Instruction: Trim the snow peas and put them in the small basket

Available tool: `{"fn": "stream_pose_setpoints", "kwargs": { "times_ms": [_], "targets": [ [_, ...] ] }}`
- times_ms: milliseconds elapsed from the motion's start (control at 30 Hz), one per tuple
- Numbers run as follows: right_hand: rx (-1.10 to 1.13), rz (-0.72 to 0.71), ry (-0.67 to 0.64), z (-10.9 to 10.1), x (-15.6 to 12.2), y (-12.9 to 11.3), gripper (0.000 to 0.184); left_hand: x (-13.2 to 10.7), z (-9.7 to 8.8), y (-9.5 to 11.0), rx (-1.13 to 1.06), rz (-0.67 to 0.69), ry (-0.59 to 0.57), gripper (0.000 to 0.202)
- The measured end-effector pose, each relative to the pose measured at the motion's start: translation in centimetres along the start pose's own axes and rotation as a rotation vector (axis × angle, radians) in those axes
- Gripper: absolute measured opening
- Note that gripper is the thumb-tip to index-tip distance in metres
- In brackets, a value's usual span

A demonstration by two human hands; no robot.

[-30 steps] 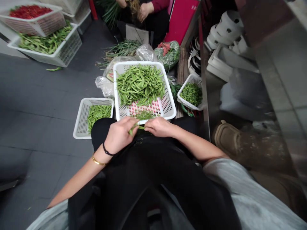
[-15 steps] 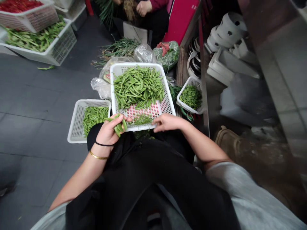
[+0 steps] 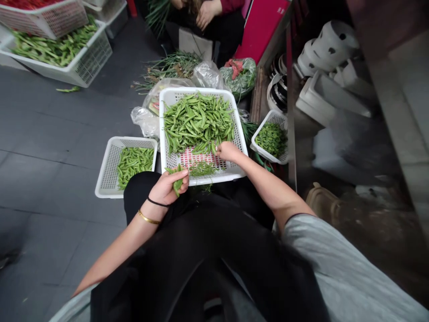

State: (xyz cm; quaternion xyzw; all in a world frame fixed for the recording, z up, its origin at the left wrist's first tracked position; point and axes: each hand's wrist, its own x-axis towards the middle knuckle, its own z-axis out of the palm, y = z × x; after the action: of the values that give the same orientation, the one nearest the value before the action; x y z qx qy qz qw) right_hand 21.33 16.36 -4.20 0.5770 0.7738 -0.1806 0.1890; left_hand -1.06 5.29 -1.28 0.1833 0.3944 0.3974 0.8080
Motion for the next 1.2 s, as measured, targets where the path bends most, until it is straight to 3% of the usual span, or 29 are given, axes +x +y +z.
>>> {"fn": "stream_pose_setpoints", "kwargs": {
  "times_ms": [100,200,267,333,467,533,633,733,833,933,1033,1133,1200],
  "targets": [
    [-0.059,-0.196,0.107,0.2,-5.6,-1.5,0.029,1.0,0.9,-1.3,0.192,0.076,0.141,0.032],
    [-0.124,-0.458,0.255,1.0,-10.6,-3.8,0.028,1.2,1.8,-2.4,0.338,0.171,0.189,0.034],
    [-0.113,-0.624,0.356,1.3,-12.9,-4.9,0.028,0.6,2.2,-2.8,0.366,0.177,0.133,0.034],
    [-0.018,-0.778,0.432,1.4,-14.4,-5.6,0.026,-0.3,2.2,-2.9,0.355,0.114,0.006,0.034],
    [0.382,-1.087,0.369,0.8,-15.7,-5.7,0.02,-2.4,1.6,-2.7,0.397,0.022,-0.241,0.03],
    [0.585,-1.071,0.321,0.3,-15.8,-4.7,0.019,-3.1,1.3,-2.4,0.453,0.026,-0.314,0.029],
    [0.807,-0.733,0.414,-0.3,-15.6,-2.0,0.024,-3.8,0.8,-1.9,0.494,-0.001,-0.398,0.029],
    [0.799,-0.468,0.59,-0.7,-15.6,-0.2,0.024,-3.9,0.6,-1.5,0.459,-0.035,-0.416,0.03],
    [0.524,-0.568,0.683,-0.5,-15.7,-1.6,0.031,-3.5,0.8,-1.6,0.431,-0.062,-0.422,0.03],
    [0.23,-0.752,0.623,0.2,-15.6,-4.4,0.034,-3.0,0.9,-1.8,0.439,-0.088,-0.434,0.032],
    [0.076,-0.8,0.549,0.8,-15.0,-5.9,0.034,-3.0,1.1,-1.7,0.559,-0.055,-0.389,0.032],
    [0.068,-0.837,0.479,1.2,-14.6,-5.5,0.024,-3.7,1.7,-1.2,0.905,0.139,-0.34,0.024],
    [0.214,-0.911,0.432,1.3,-14.6,-5.2,0.022,-4.4,2.4,-0.7,1.118,0.331,-0.39,0.023]
  ]
}}
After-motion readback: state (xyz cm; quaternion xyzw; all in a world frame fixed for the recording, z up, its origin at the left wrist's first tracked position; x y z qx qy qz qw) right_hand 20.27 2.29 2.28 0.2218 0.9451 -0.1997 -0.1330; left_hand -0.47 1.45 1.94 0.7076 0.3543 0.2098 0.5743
